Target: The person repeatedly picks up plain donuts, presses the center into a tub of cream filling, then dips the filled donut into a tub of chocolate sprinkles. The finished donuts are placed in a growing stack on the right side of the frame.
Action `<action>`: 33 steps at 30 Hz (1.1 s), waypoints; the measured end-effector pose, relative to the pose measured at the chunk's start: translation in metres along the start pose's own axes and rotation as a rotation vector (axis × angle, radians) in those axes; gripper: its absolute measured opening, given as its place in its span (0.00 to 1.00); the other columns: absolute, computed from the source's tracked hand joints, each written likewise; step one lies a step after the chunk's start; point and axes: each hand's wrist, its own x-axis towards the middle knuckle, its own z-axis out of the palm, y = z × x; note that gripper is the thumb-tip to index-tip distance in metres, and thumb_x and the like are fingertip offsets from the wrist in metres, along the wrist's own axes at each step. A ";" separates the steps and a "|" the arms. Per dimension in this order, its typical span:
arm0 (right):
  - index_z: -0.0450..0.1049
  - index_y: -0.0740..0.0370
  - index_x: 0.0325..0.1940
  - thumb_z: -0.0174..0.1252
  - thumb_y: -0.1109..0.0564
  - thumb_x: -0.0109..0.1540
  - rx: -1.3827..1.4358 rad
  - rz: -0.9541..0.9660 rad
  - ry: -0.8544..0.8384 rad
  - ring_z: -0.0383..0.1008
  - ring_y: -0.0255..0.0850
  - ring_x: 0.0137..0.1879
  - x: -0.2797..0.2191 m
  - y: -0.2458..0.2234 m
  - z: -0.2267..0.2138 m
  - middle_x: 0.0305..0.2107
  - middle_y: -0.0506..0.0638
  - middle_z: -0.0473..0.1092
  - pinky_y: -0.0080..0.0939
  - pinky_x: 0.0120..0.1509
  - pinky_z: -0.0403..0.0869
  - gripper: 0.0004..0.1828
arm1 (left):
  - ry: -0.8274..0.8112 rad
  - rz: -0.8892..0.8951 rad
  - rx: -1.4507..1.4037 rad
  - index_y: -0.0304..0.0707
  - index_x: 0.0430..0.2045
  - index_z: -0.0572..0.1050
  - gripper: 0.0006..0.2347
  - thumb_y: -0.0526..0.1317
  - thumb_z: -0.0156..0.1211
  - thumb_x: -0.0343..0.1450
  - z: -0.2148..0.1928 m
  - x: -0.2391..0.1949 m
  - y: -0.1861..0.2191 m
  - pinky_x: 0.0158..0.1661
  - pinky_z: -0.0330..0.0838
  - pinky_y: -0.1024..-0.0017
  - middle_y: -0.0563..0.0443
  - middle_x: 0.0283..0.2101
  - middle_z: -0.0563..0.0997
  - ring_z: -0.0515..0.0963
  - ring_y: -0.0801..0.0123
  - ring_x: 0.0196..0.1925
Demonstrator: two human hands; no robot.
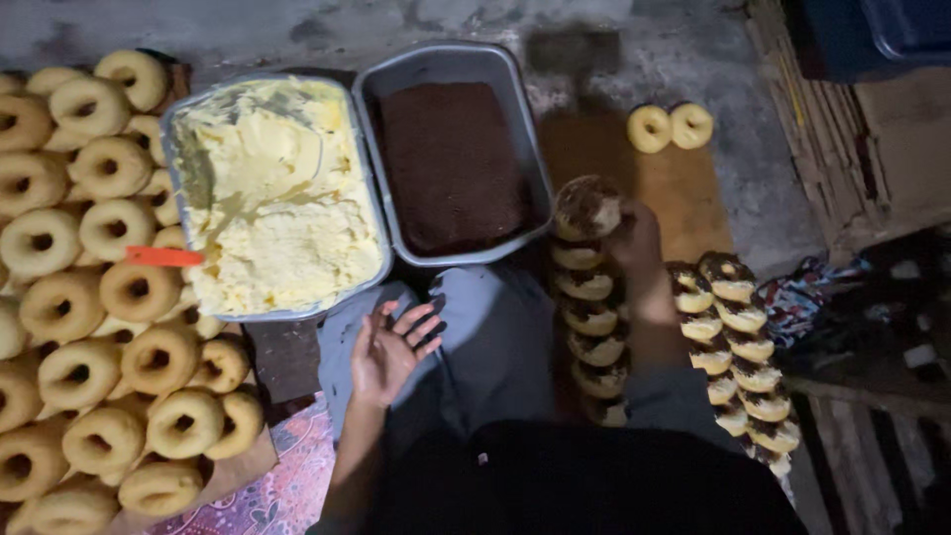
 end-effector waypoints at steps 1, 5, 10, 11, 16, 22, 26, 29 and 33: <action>0.72 0.66 0.51 0.61 0.60 0.59 0.267 0.138 0.013 0.76 0.48 0.55 0.001 0.011 -0.008 0.48 0.57 0.74 0.51 0.61 0.75 0.17 | -0.003 0.004 0.008 0.51 0.57 0.70 0.19 0.58 0.47 0.78 0.002 -0.001 0.001 0.63 0.63 0.41 0.29 0.67 0.69 0.69 0.39 0.68; 0.69 0.64 0.61 0.58 0.60 0.66 0.951 0.550 0.162 0.74 0.45 0.53 0.022 0.057 -0.011 0.49 0.54 0.71 0.51 0.60 0.76 0.18 | -0.006 0.011 0.033 0.49 0.58 0.69 0.20 0.58 0.46 0.78 0.011 0.002 0.000 0.64 0.62 0.41 0.28 0.67 0.68 0.69 0.39 0.68; 0.62 0.59 0.61 0.59 0.61 0.60 0.769 0.840 0.372 0.76 0.46 0.52 0.059 0.094 0.043 0.50 0.52 0.67 0.56 0.55 0.80 0.25 | 0.036 0.025 0.061 0.48 0.58 0.68 0.21 0.59 0.47 0.78 0.017 0.003 -0.001 0.63 0.62 0.40 0.28 0.66 0.68 0.68 0.39 0.68; 0.61 0.61 0.62 0.59 0.59 0.61 0.701 0.839 0.363 0.74 0.45 0.52 0.064 0.097 0.056 0.50 0.53 0.66 0.57 0.55 0.81 0.26 | 0.031 0.026 0.062 0.49 0.58 0.68 0.21 0.59 0.47 0.77 0.017 0.003 -0.002 0.63 0.62 0.40 0.28 0.67 0.68 0.68 0.39 0.68; 0.64 0.71 0.55 0.62 0.58 0.57 0.021 0.900 0.073 0.78 0.52 0.48 0.069 0.100 0.066 0.45 0.58 0.70 0.56 0.51 0.81 0.26 | 0.059 0.024 0.090 0.49 0.58 0.67 0.21 0.60 0.48 0.77 0.022 0.005 -0.002 0.64 0.61 0.40 0.29 0.66 0.68 0.67 0.38 0.69; 0.73 0.76 0.49 0.63 0.52 0.63 -0.604 0.500 0.034 0.74 0.64 0.46 0.073 0.094 0.005 0.39 0.70 0.73 0.60 0.50 0.73 0.21 | 0.072 0.014 0.055 0.49 0.59 0.67 0.23 0.60 0.48 0.77 0.020 0.005 0.000 0.64 0.60 0.38 0.27 0.67 0.66 0.66 0.37 0.69; 0.66 0.60 0.64 0.59 0.44 0.66 -0.825 0.751 -0.031 0.64 0.66 0.60 0.114 0.082 -0.038 0.55 0.66 0.64 0.65 0.59 0.69 0.27 | 0.079 0.004 0.076 0.49 0.61 0.66 0.24 0.61 0.50 0.76 0.021 0.006 0.001 0.65 0.58 0.38 0.26 0.69 0.65 0.65 0.36 0.70; 0.67 0.59 0.63 0.59 0.45 0.65 -0.925 0.822 -0.043 0.65 0.65 0.59 0.143 0.082 -0.056 0.54 0.65 0.64 0.64 0.58 0.69 0.27 | 0.111 0.000 0.089 0.50 0.62 0.66 0.25 0.62 0.50 0.75 0.021 0.011 0.001 0.65 0.58 0.36 0.26 0.69 0.64 0.64 0.35 0.70; 0.68 0.59 0.63 0.60 0.46 0.63 -0.984 0.837 -0.092 0.65 0.64 0.58 0.172 0.105 -0.065 0.53 0.65 0.64 0.63 0.57 0.69 0.27 | 0.123 -0.011 0.080 0.51 0.63 0.65 0.27 0.64 0.49 0.74 0.021 0.019 0.001 0.65 0.57 0.35 0.25 0.70 0.63 0.63 0.34 0.71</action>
